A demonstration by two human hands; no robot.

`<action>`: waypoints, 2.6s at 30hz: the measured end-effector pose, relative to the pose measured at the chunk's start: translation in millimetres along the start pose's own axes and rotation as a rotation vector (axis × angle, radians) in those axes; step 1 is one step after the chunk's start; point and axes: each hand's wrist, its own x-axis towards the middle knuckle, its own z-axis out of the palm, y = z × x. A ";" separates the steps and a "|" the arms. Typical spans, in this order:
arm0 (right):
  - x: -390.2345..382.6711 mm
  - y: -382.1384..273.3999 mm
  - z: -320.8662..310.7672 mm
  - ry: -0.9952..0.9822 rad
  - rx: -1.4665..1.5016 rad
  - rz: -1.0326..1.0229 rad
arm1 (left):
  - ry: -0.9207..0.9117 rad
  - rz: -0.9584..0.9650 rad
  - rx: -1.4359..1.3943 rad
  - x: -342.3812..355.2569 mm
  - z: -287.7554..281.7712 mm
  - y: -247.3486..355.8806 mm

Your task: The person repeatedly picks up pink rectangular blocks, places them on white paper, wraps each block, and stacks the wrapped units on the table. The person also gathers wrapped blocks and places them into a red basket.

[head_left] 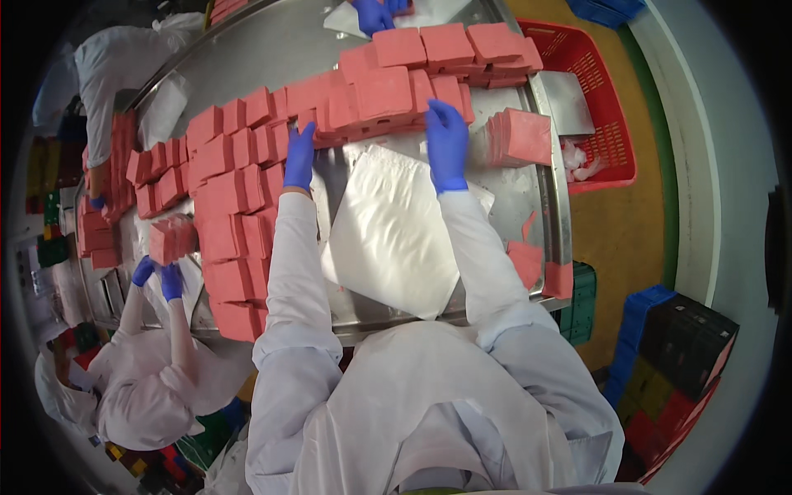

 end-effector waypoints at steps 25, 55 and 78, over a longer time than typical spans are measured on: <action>-147.1 -51.3 -57.1 -0.542 0.261 0.552 | -0.272 -0.103 -0.306 -303.3 48.7 -52.3; -182.6 -3.4 -133.3 -1.080 -1.263 -0.440 | 0.074 0.678 0.956 -258.1 60.2 -76.3; -214.4 19.2 -68.5 -0.833 -0.808 -0.684 | 0.275 -0.027 0.188 -281.2 -56.1 -114.1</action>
